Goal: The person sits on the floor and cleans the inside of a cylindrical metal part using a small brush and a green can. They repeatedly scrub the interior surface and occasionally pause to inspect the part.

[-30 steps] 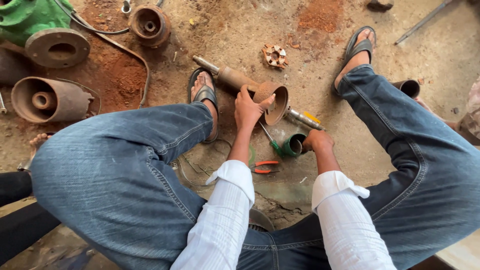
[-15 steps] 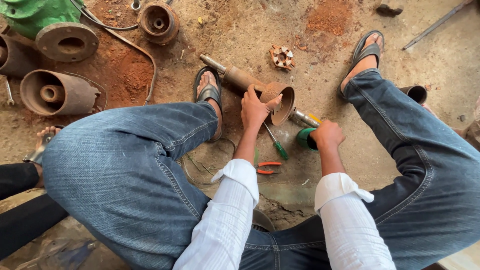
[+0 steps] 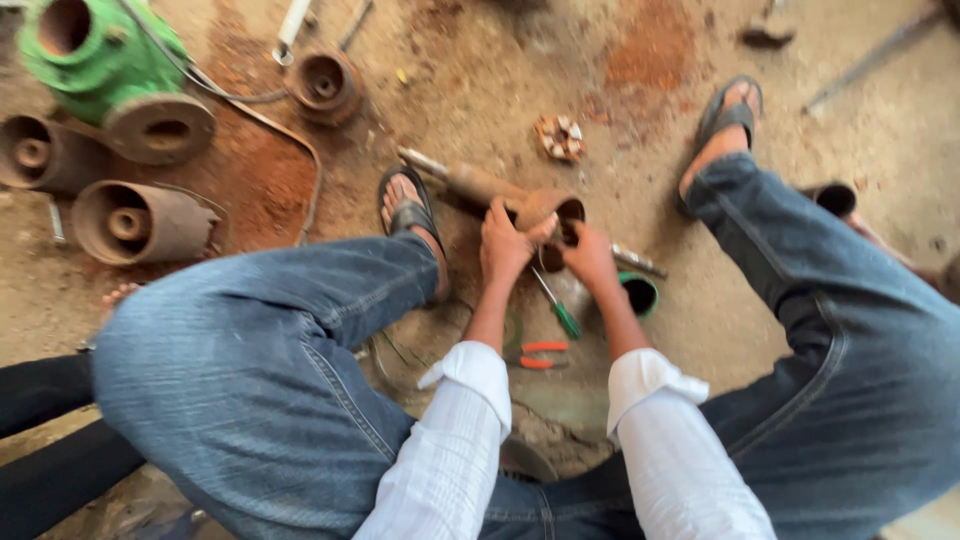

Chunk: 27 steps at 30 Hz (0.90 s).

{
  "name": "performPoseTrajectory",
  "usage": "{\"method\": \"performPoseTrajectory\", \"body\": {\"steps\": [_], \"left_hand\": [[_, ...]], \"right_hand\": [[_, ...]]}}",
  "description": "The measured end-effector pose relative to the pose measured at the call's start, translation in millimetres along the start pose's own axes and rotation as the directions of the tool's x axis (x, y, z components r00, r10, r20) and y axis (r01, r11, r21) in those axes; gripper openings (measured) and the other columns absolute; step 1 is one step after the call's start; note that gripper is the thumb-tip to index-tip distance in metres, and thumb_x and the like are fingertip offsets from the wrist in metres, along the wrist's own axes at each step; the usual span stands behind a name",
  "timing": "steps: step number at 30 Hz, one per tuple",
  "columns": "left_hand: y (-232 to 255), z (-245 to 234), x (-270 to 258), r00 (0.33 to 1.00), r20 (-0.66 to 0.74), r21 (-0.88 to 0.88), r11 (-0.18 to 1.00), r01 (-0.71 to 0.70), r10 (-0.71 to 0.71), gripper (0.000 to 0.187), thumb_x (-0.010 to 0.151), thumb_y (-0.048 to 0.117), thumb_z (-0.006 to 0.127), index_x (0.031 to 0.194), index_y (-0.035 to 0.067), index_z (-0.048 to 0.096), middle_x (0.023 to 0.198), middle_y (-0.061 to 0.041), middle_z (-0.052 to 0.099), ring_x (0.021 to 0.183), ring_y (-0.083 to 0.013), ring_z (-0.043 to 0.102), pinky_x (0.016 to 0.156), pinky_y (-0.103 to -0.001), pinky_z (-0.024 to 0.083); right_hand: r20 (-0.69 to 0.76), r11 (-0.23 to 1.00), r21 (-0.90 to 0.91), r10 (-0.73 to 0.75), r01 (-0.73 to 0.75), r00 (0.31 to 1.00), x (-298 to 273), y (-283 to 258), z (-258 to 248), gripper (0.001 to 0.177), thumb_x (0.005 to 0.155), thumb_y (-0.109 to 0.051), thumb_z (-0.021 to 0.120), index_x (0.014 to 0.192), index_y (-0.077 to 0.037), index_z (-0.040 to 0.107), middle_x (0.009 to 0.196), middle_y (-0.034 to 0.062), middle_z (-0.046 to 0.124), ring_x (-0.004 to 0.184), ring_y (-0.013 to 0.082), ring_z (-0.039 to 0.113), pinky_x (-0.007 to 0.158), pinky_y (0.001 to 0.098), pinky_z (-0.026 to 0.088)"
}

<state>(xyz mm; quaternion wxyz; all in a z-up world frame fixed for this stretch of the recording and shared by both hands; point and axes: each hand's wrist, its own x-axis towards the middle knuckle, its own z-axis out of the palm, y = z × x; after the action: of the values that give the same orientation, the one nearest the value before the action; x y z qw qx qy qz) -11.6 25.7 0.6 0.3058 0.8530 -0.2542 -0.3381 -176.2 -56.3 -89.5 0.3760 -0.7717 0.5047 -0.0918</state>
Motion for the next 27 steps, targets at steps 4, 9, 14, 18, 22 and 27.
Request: {"method": "performPoseTrajectory", "body": {"steps": [4, 9, 14, 18, 22, 27], "left_hand": [[5.2, -1.2, 0.9, 0.981, -0.145, -0.006, 0.991, -0.134, 0.131, 0.109, 0.064, 0.071, 0.082, 0.14, 0.002, 0.046, 0.133, -0.025, 0.058, 0.124, -0.0435, 0.054, 0.101, -0.05, 0.048], [10.6, -6.4, -5.3, 0.992, -0.095, -0.087, 0.993, -0.086, 0.077, 0.093, 0.063, 0.068, 0.083, 0.127, 0.007, 0.053, 0.13, -0.021, 0.062, 0.123, -0.0405, 0.057, 0.095, -0.05, 0.051], [-1.5, 2.2, 2.7, 0.997, -0.051, -0.157, 0.985, -0.07, 0.062, 0.089, 0.065, 0.059, 0.086, 0.128, 0.006, 0.051, 0.129, -0.022, 0.064, 0.119, -0.0385, 0.063, 0.095, -0.047, 0.053], [-18.8, 13.9, 16.1, 0.993, -0.055, -0.199, 0.974, -0.111, 0.102, 0.095, 0.064, 0.046, 0.092, 0.135, 0.004, 0.044, 0.131, -0.025, 0.061, 0.121, -0.0402, 0.061, 0.097, -0.045, 0.052], [-29.0, 27.2, 17.5, 0.991, -0.075, -0.243, 0.962, -0.122, 0.107, 0.092, 0.066, 0.042, 0.092, 0.135, 0.005, 0.043, 0.131, -0.024, 0.061, 0.121, -0.0395, 0.061, 0.098, -0.044, 0.051], [-42.7, 29.0, 17.0, 0.982, -0.042, -0.217, 0.958, -0.189, 0.185, 0.081, 0.072, 0.045, 0.091, 0.124, 0.005, 0.044, 0.121, -0.021, 0.064, 0.111, -0.0373, 0.064, 0.093, -0.043, 0.053]], "right_hand": [[0.031, 0.998, -0.056, -0.028, 0.03, 0.999, 13.8, -6.6, 22.1, 0.051, 0.082, -0.025, 0.078, 0.126, -0.004, 0.064, 0.115, 0.0288, 0.069, 0.109, 0.0485, 0.064, 0.091, 0.0514, 0.054], [0.083, 0.996, -0.034, 0.088, -0.086, 0.993, 8.8, -22.0, 12.9, 0.05, 0.08, -0.022, 0.074, 0.126, -0.006, 0.064, 0.111, 0.0274, 0.071, 0.109, 0.0464, 0.066, 0.091, 0.0516, 0.054], [0.038, 0.986, -0.102, 0.139, -0.134, 0.99, 7.3, -22.4, 3.3, 0.045, 0.085, -0.023, 0.07, 0.126, -0.006, 0.067, 0.109, 0.0276, 0.071, 0.107, 0.0458, 0.067, 0.091, 0.0523, 0.054], [-0.032, 0.951, 0.216, 0.232, -0.22, 0.972, 12.9, -33.0, -3.7, 0.039, 0.088, -0.027, 0.068, 0.116, -0.001, 0.073, 0.095, 0.0213, 0.077, 0.087, 0.0338, 0.076, 0.08, 0.0434, 0.059], [0.265, 0.412, 0.798, 0.415, -0.439, 0.87, 21.0, -54.7, -22.6, 0.045, 0.099, -0.041, 0.057, 0.112, -0.001, 0.072, 0.09, 0.0133, 0.075, 0.073, 0.023, 0.069, 0.069, 0.0382, 0.056], [0.414, 0.189, 0.83, 0.424, -0.525, 0.806, 17.9, -69.4, -20.9, 0.044, 0.098, -0.044, 0.062, 0.116, -0.005, 0.068, 0.098, 0.01, 0.073, 0.077, 0.0213, 0.067, 0.071, 0.0365, 0.058]]}}
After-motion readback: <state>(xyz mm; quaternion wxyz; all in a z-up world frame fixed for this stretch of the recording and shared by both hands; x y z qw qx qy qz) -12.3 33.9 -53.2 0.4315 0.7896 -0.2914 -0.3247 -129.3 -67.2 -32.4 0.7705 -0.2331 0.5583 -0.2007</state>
